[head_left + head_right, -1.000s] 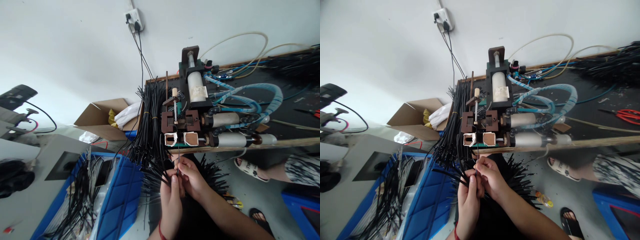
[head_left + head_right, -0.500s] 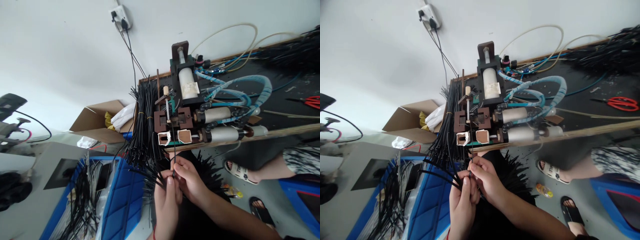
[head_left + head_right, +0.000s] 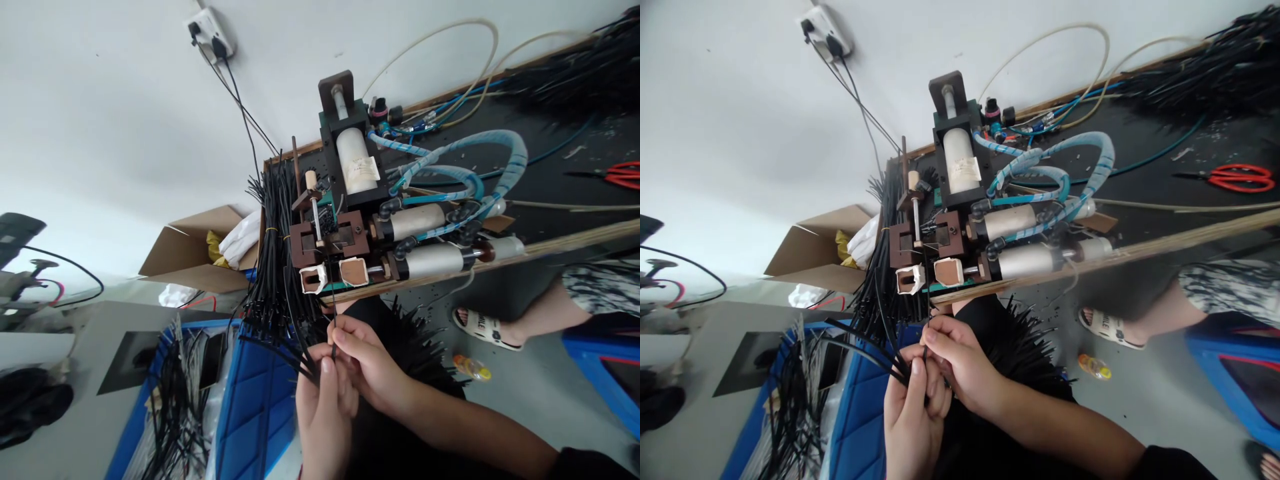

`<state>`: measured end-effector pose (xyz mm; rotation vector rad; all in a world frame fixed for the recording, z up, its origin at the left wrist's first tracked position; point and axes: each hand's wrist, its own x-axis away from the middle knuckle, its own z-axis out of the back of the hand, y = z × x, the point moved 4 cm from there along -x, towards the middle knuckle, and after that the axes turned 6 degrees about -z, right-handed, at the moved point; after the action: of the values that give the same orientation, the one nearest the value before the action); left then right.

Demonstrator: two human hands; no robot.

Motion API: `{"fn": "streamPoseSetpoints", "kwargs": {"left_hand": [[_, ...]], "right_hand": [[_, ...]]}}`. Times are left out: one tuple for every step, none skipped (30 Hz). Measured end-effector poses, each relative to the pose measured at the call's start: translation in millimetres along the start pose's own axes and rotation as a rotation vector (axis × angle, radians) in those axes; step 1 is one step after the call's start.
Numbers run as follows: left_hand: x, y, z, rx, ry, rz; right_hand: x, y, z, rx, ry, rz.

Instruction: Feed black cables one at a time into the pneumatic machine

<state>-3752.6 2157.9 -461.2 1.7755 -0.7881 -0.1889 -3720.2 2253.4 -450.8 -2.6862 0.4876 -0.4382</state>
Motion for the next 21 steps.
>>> {"fn": "streamPoseSetpoints", "kwargs": {"left_hand": [[0.4,0.7,0.0,0.001,0.003,0.000],[0.8,1.3,-0.2,0.002,0.004,0.000],[1.2,2.0,-0.6,0.004,0.005,0.001],[1.7,2.5,-0.9,0.007,0.007,0.001],[2.1,3.0,-1.2,0.009,0.009,0.000],[2.6,3.4,-1.3,0.010,0.012,0.000],[3.0,3.5,-1.3,0.010,0.014,0.000],[3.2,3.4,-1.1,0.009,0.015,-0.001],[3.3,3.2,-0.8,0.010,0.017,-0.002],[3.2,2.9,-0.4,0.011,0.018,-0.006],[3.0,2.4,0.1,0.012,0.019,-0.007],[2.6,1.9,0.7,0.013,0.021,-0.009],[2.1,1.3,1.2,0.013,0.022,-0.010],[1.6,0.7,1.6,0.013,0.021,-0.010],[1.1,0.1,1.9,0.012,0.018,-0.010],[0.7,-0.4,2.0,0.012,0.015,-0.010],[0.4,-0.7,2.1,0.013,0.013,-0.011],[0.2,-1.0,2.0,0.014,0.011,-0.012],[0.0,-1.2,1.8,0.015,0.009,-0.012],[0.0,-1.3,1.6,0.016,0.008,-0.013],[0.0,-1.4,1.4,0.018,0.008,-0.013]], "right_hand": [[-0.3,0.6,0.3,-0.006,-0.002,-0.007],[-0.5,1.3,0.5,-0.010,-0.005,-0.012],[-0.7,1.9,0.7,-0.012,-0.009,-0.015],[-0.9,2.5,0.9,-0.011,-0.015,-0.016],[-1.0,3.2,0.9,-0.007,-0.020,-0.016],[-1.1,3.8,0.9,-0.003,-0.025,-0.016],[-1.1,4.4,0.9,0.002,-0.029,-0.016],[-1.1,5.0,1.0,0.003,-0.032,-0.017],[-1.1,5.5,1.0,0.002,-0.034,-0.018],[-1.3,5.9,1.1,0.001,-0.037,-0.020],[-1.5,6.2,1.2,-0.001,-0.037,-0.022],[-1.8,6.3,1.4,-0.001,-0.036,-0.023],[-2.1,6.3,1.6,0.001,-0.035,-0.023],[-2.5,6.2,1.7,0.003,-0.035,-0.024],[-2.9,6.0,1.8,0.006,-0.036,-0.025],[-3.1,5.6,1.8,0.006,-0.036,-0.025],[-3.2,5.2,1.6,0.005,-0.040,-0.024],[-3.2,4.8,1.3,0.005,-0.044,-0.024],[-3.2,4.4,1.0,0.004,-0.044,-0.021],[-3.0,4.1,0.8,0.003,-0.043,-0.018],[-2.9,3.9,0.5,0.004,-0.043,-0.017]]}}
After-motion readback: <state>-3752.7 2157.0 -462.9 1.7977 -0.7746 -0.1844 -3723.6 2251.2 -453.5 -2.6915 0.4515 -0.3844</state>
